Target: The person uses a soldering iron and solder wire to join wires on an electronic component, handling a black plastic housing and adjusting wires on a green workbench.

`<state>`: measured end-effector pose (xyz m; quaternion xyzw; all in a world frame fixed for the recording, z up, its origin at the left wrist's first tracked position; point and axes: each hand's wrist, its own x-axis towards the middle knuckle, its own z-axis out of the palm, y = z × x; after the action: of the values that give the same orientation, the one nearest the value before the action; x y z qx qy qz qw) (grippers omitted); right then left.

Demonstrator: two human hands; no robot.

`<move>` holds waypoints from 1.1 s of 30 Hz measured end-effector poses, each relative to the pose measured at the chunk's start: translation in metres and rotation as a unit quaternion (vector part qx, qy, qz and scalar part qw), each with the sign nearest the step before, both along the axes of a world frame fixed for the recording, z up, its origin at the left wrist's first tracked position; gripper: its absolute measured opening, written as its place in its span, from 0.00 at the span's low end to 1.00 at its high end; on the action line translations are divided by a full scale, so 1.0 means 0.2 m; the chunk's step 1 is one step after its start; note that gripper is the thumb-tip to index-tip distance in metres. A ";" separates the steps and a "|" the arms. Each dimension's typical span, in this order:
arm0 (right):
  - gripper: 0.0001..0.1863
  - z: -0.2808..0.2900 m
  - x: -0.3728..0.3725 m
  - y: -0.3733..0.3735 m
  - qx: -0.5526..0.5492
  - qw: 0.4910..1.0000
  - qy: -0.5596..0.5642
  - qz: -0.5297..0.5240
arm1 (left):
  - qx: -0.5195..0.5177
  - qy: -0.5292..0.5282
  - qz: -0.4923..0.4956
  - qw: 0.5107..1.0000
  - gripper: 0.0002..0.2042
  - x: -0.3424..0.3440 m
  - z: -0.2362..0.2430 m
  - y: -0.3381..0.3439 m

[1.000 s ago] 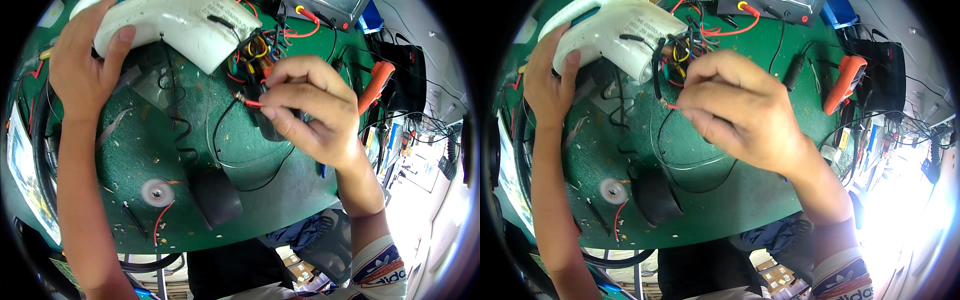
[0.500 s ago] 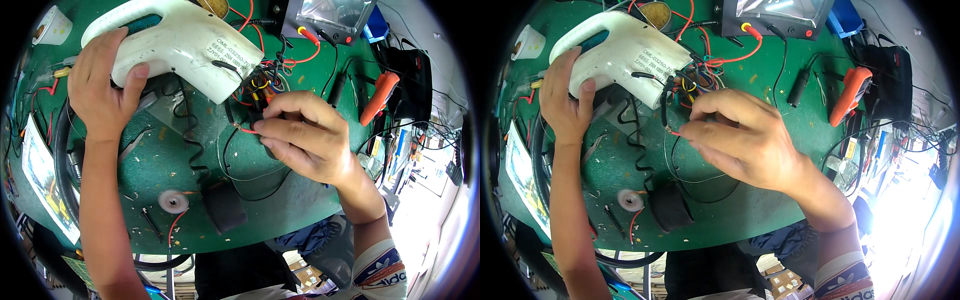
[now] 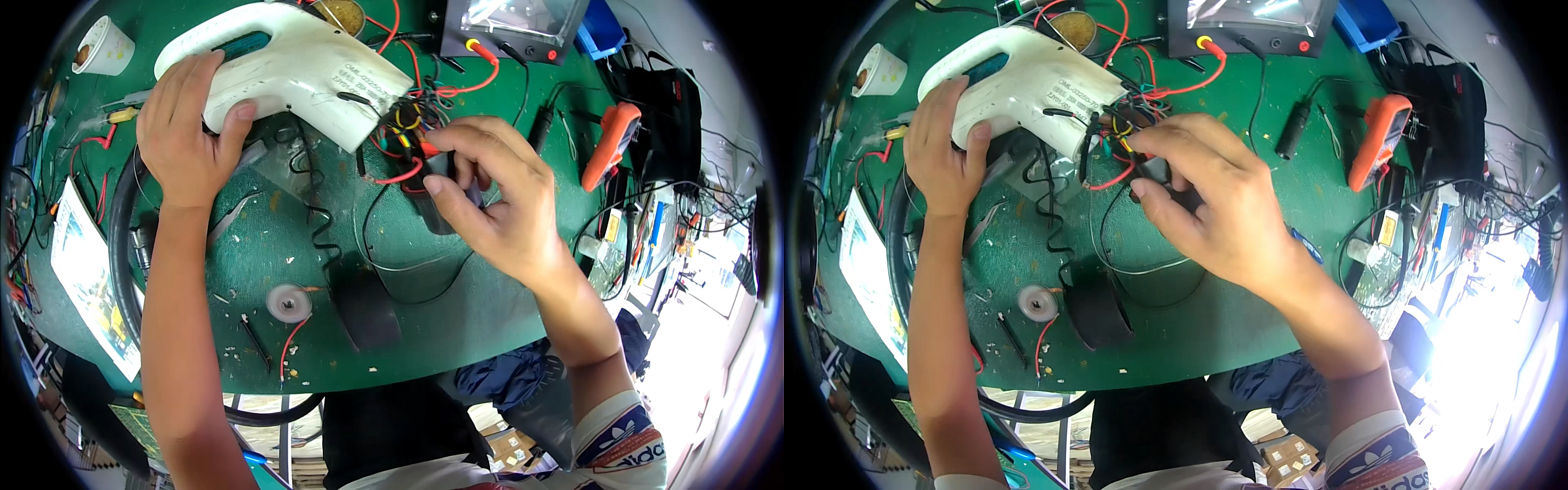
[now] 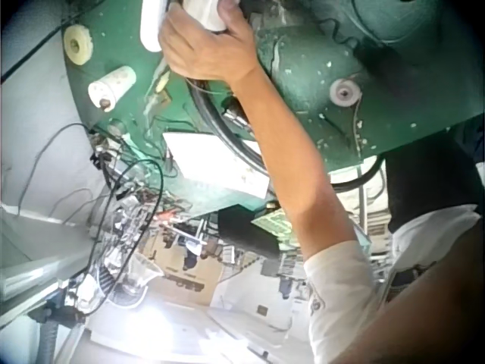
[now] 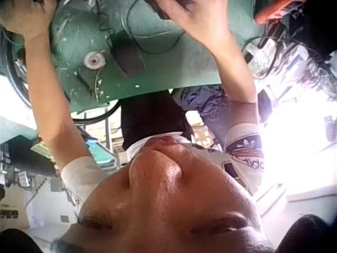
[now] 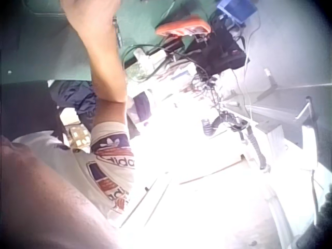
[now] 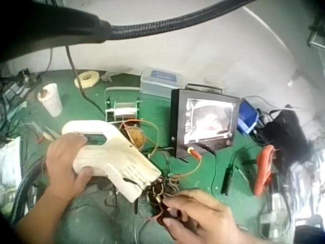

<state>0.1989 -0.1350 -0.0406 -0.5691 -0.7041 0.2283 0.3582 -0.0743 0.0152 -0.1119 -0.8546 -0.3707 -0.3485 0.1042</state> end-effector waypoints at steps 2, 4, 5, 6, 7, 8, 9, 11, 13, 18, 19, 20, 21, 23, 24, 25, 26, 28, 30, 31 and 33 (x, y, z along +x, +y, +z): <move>0.21 0.01 0.00 -0.05 0.005 1.000 0.005 -0.025 | 0.001 0.005 -0.003 1.000 0.25 0.01 0.01 0.00; 0.21 0.05 -0.02 -0.13 0.020 0.999 -0.017 -0.044 | -0.003 0.006 -0.006 1.000 0.25 0.02 0.02 0.00; 0.21 0.06 -0.03 -0.17 0.027 0.998 -0.025 -0.054 | -0.006 0.011 -0.005 1.000 0.26 0.02 0.03 -0.01; 0.20 0.07 -0.04 -0.22 0.011 0.998 0.002 -0.068 | -0.009 0.015 -0.006 1.000 0.27 0.01 0.03 -0.01; 0.19 0.08 -0.04 -0.28 0.016 0.997 0.003 -0.075 | -0.017 0.017 -0.008 1.000 0.28 0.01 0.03 -0.01; 0.19 0.10 -0.04 -0.34 0.020 0.996 0.005 -0.083 | -0.025 0.020 -0.009 0.999 0.29 0.01 0.04 -0.01; 0.18 0.12 -0.04 -0.41 0.023 0.995 0.004 -0.092 | -0.034 0.021 -0.012 0.999 0.30 0.02 0.04 -0.01; 0.17 0.12 -0.07 -0.57 0.018 0.992 0.058 -0.112 | -0.056 0.034 -0.015 0.998 0.32 0.01 0.07 -0.02; 0.16 0.13 -0.09 -0.73 -0.014 0.989 0.072 -0.130 | -0.069 0.049 -0.016 0.996 0.33 0.02 0.10 -0.03; 0.16 0.09 -0.11 -1.13 -0.101 0.972 0.121 -0.176 | -0.111 0.079 -0.025 0.990 0.33 0.00 0.12 -0.01; 0.16 0.08 -0.12 -1.23 -0.119 0.966 0.139 -0.184 | -0.127 0.082 -0.031 0.988 0.33 -0.02 0.12 -0.01; 0.14 0.08 -0.11 -1.32 -0.136 0.962 0.135 -0.194 | -0.152 0.087 -0.019 0.984 0.32 0.00 0.15 -0.02; 0.14 0.07 -0.09 -1.42 -0.163 0.959 0.122 -0.196 | -0.173 0.082 -0.028 0.981 0.31 -0.01 0.15 -0.02; 0.12 0.06 -0.08 -1.65 -0.227 0.947 0.100 -0.204 | -0.191 0.089 -0.016 0.977 0.31 0.00 0.13 0.02; 0.11 0.05 -0.07 -1.75 -0.270 0.929 0.123 -0.221 | -0.199 0.088 -0.020 0.976 0.31 0.00 0.12 0.03; 0.11 0.00 -0.04 -1.90 -0.323 0.910 0.142 -0.219 | -0.208 0.084 -0.026 0.974 0.31 -0.01 0.10 0.05; 0.11 -0.08 -0.02 -2.06 -0.322 0.918 0.108 -0.206 | -0.236 0.103 -0.010 0.966 0.32 -0.01 0.09 0.07; 0.12 -0.20 0.01 -2.38 -0.428 0.880 0.064 -0.195 | -0.276 0.097 -0.018 0.956 0.31 -0.08 0.04 0.13; 0.15 -0.38 0.08 -2.69 -0.569 0.801 0.038 -0.181 | -0.324 0.106 -0.019 0.940 0.31 -0.17 0.05 0.21; 0.16 -0.46 0.07 -2.88 -0.620 0.764 0.023 -0.177 | -0.332 0.121 -0.005 0.935 0.32 -0.19 0.03 0.23; 0.18 -0.60 0.08 -3.17 -0.682 0.708 0.012 -0.183 | -0.293 0.153 0.008 0.944 0.32 -0.25 0.00 0.27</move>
<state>0.2155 -0.7688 -0.1612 -0.7732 -0.2346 0.5831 -0.0846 -0.1242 0.0697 -0.1128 -0.8874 -0.4427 -0.0886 -0.0930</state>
